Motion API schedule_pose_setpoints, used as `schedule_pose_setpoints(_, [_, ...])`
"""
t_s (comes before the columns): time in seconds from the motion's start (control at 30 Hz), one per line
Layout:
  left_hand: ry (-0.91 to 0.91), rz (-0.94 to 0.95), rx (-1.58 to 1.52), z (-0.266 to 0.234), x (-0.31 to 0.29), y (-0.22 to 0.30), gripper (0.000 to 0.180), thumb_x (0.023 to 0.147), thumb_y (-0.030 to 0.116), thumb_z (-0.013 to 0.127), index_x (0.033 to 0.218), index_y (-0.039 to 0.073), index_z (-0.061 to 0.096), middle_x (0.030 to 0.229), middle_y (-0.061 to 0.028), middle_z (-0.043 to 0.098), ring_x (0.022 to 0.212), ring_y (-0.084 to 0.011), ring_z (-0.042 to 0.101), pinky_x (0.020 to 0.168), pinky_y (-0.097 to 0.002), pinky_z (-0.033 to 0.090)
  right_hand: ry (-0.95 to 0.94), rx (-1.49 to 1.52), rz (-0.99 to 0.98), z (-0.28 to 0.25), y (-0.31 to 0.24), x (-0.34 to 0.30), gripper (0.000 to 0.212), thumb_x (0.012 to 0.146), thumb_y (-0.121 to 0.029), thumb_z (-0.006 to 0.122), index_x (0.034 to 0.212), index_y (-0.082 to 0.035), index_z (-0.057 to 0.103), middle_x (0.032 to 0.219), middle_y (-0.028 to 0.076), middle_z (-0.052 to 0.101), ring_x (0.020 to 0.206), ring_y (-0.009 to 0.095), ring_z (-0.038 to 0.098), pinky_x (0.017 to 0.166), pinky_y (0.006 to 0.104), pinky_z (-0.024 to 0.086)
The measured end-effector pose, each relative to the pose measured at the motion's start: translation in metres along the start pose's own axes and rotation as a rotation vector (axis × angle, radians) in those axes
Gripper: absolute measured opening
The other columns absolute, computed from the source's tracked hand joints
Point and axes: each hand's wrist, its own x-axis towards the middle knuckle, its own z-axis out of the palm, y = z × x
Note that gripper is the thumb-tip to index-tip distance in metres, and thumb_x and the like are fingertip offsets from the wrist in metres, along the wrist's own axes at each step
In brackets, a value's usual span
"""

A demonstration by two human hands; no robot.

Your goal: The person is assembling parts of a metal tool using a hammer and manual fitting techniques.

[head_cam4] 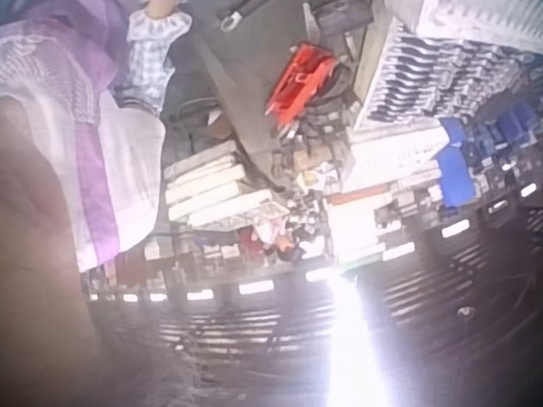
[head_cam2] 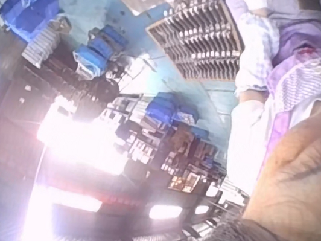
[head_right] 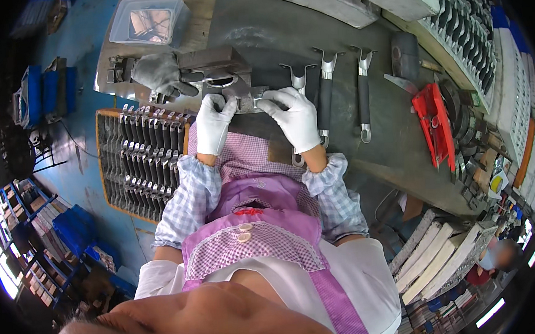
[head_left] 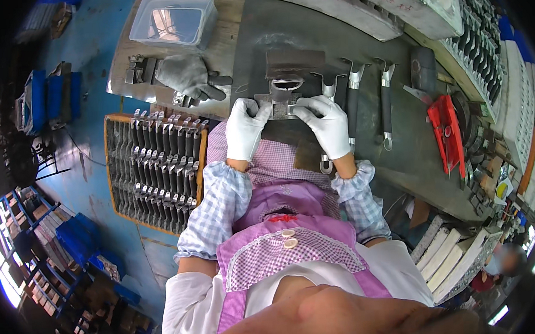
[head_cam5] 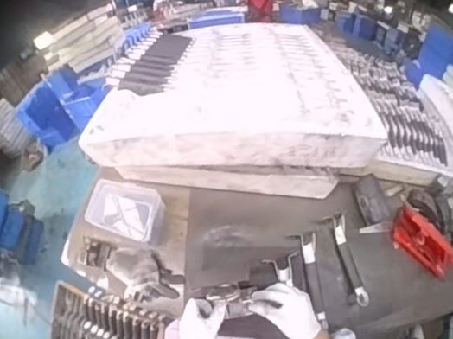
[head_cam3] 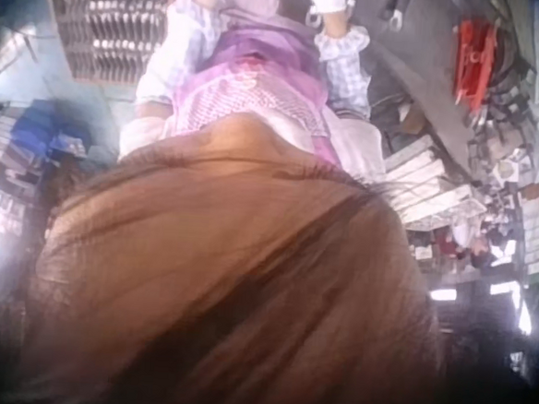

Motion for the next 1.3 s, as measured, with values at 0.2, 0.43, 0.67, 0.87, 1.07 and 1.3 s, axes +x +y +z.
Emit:
schedule_pose_setpoints(0.2, [-0.033, 0.017, 0.006, 0.001, 0.003, 0.004, 0.031, 0.090, 0.021, 0.078, 0.085, 0.005, 0.052, 0.073, -0.0021, 0.052, 0.067, -0.0128, 0.048, 0.062, -0.0287, 0.045, 0.103, 0.005, 0.023, 0.006, 0.005, 0.001, 0.018, 0.080, -0.020, 0.081, 0.093, -0.010, 0.076, 0.088, 0.004, 0.069, 0.076, 0.021, 0.068, 0.070, 0.0336, 0.053])
schedule_pose_setpoints(0.43, [-0.020, -0.003, 0.124, 0.005, 0.000, 0.020, 0.037, 0.087, 0.034, 0.079, 0.086, 0.005, 0.057, 0.071, -0.0087, 0.056, 0.064, -0.0232, 0.056, 0.063, -0.0369, 0.049, 0.078, 0.040, 0.263, 0.007, 0.000, 0.000, 0.026, 0.080, -0.017, 0.082, 0.102, -0.007, 0.073, 0.087, 0.005, 0.069, 0.076, 0.015, 0.067, 0.074, 0.0296, 0.053])
schedule_pose_setpoints(0.67, [-0.094, 0.033, 0.093, -0.022, -0.009, 0.016, 0.042, 0.087, 0.037, 0.076, 0.108, 0.002, 0.065, 0.101, -0.0185, 0.068, 0.095, -0.0344, 0.067, 0.083, -0.0416, 0.053, -0.088, 0.339, 0.260, 0.015, -0.053, 0.012, 0.025, 0.085, -0.003, 0.070, 0.110, -0.001, 0.072, 0.102, 0.009, 0.074, 0.092, 0.015, 0.069, 0.084, 0.0305, 0.055])
schedule_pose_setpoints(0.87, [-0.562, -0.066, -0.768, -0.126, -0.038, 0.008, 0.038, 0.098, 0.031, 0.064, 0.123, 0.001, 0.065, 0.113, -0.0098, 0.070, 0.106, -0.0131, 0.062, 0.096, -0.0308, 0.049, -0.235, -0.221, -0.666, 0.083, -0.134, 0.003, 0.035, 0.069, 0.006, 0.065, 0.099, -0.009, 0.074, 0.106, 0.009, 0.074, 0.097, 0.030, 0.070, 0.082, 0.0383, 0.055])
schedule_pose_setpoints(1.07, [0.045, -0.024, -0.504, -0.287, -0.008, -0.087, 0.042, 0.097, 0.023, 0.067, 0.135, 0.007, 0.061, 0.135, -0.0084, 0.064, 0.123, -0.0174, 0.057, 0.106, -0.0332, 0.045, -0.370, -0.213, -0.431, 0.097, -0.114, -0.015, 0.026, 0.088, -0.002, 0.067, 0.111, -0.009, 0.073, 0.110, 0.012, 0.072, 0.097, 0.033, 0.069, 0.084, 0.0402, 0.054])
schedule_pose_setpoints(1.3, [0.433, -0.104, 0.150, -0.425, 0.161, -0.274, 0.035, 0.099, 0.016, 0.061, 0.132, 0.003, 0.059, 0.125, -0.0148, 0.068, 0.116, -0.0246, 0.064, 0.102, -0.0351, 0.047, -0.408, -0.483, -0.256, 0.066, -0.084, -0.041, 0.022, 0.089, -0.005, 0.067, 0.109, -0.010, 0.073, 0.108, 0.011, 0.072, 0.098, 0.032, 0.069, 0.087, 0.0407, 0.054])
